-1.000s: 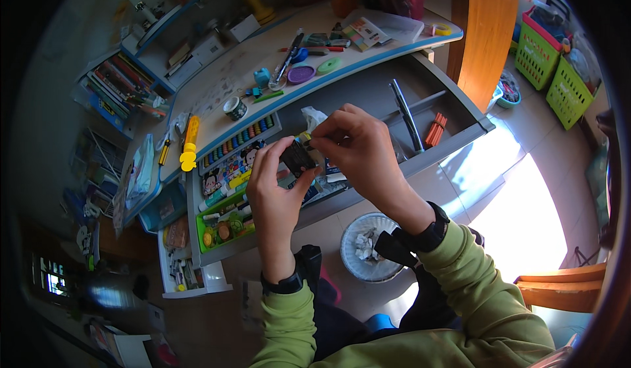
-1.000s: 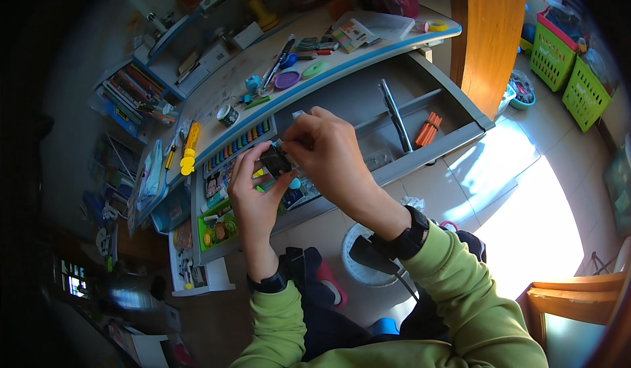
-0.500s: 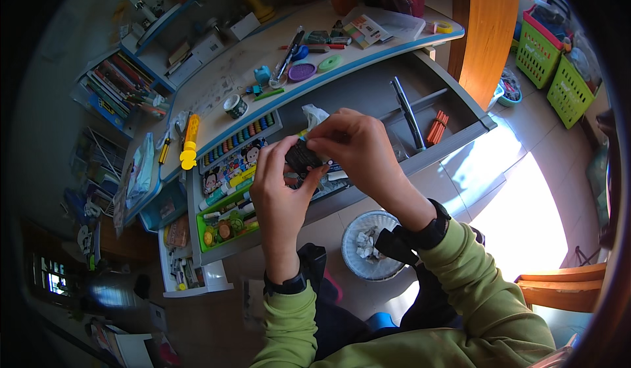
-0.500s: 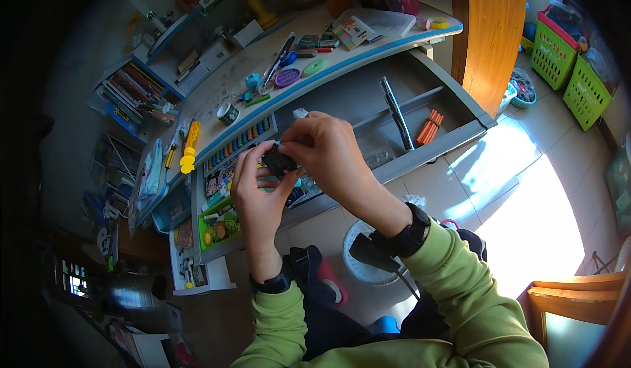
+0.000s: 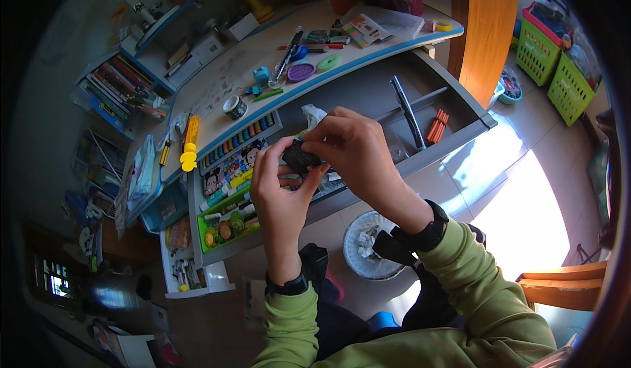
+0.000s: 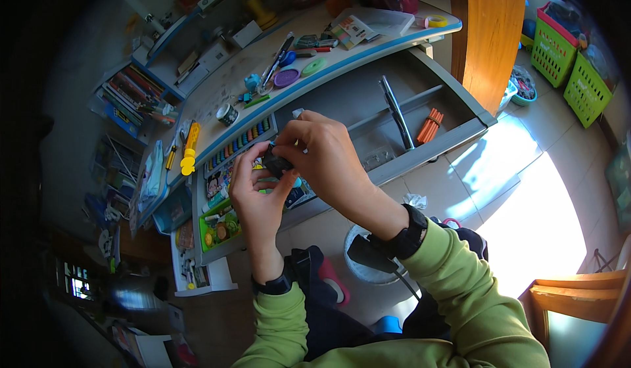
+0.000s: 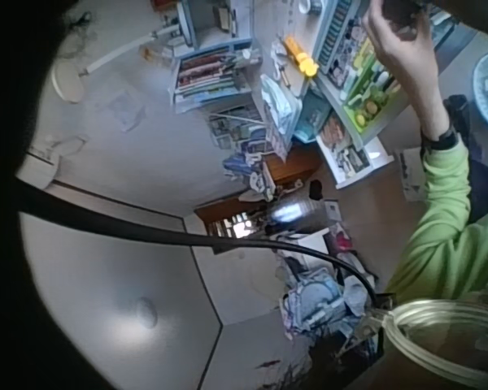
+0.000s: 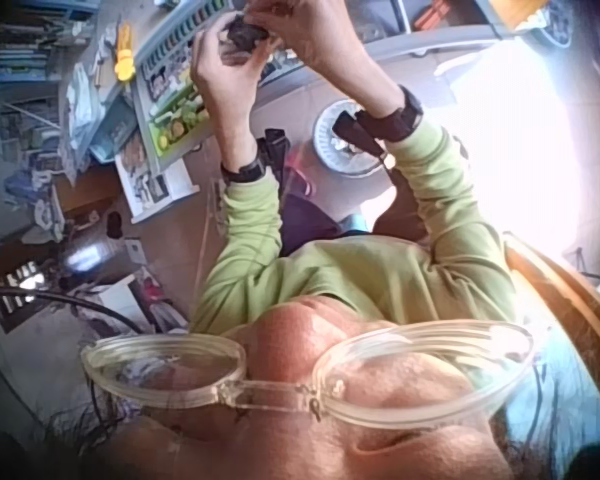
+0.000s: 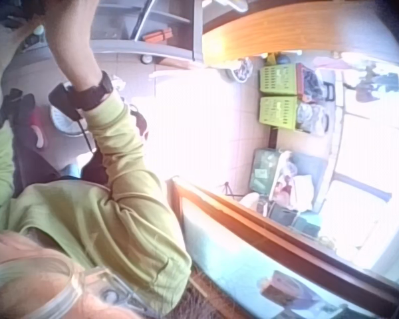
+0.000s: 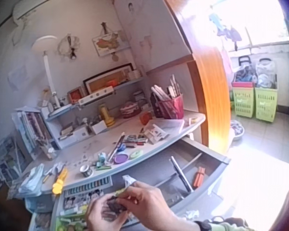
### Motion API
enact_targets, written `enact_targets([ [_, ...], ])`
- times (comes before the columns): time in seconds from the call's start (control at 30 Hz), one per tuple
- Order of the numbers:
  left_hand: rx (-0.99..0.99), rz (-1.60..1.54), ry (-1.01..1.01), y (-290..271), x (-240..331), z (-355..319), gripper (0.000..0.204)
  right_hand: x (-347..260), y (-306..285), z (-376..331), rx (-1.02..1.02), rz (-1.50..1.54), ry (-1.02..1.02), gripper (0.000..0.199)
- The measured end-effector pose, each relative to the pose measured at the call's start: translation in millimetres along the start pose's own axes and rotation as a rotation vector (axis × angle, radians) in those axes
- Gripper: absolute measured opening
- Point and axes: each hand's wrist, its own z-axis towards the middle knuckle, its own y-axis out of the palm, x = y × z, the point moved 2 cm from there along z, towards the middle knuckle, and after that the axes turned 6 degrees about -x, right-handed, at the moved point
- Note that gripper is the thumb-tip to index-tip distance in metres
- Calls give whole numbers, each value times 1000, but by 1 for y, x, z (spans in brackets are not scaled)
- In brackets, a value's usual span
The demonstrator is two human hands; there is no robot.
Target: The person assembles a pen by inserting a refill into a pen body, then handles a small rectangular box and a yellow cylindrical item, placing them in an open drawer. The person continues to manipulate small stationery items, including a pink object, and places them in the drawer.
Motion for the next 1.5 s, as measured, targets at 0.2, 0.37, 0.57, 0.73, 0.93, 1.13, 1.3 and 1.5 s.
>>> enact_targets([
  [0.2,62,-183,-130,-2,-8,0,50,2,1,0,-21,-162,-204,21],
  [0.37,82,-155,-108,-3,-9,-1,48,0,7,-4,14,-190,-260,30],
  [0.57,98,-119,-58,-4,-11,-1,47,-3,19,-8,6,-122,-191,27],
  [0.73,96,-111,-36,-5,-13,-1,49,-3,17,-6,-55,-65,-161,27],
  [0.93,82,-113,-10,-3,-11,-2,51,-3,14,-5,-13,-62,-152,21],
  [1.13,72,-103,11,-2,-7,-1,52,-2,10,-5,-5,49,-56,18],
  [1.3,65,-39,30,-1,-3,0,54,-4,0,-1,-24,-168,-186,22],
  [1.5,64,-5,106,-2,-2,0,54,-8,-1,-2,-45,-190,-206,19],
])
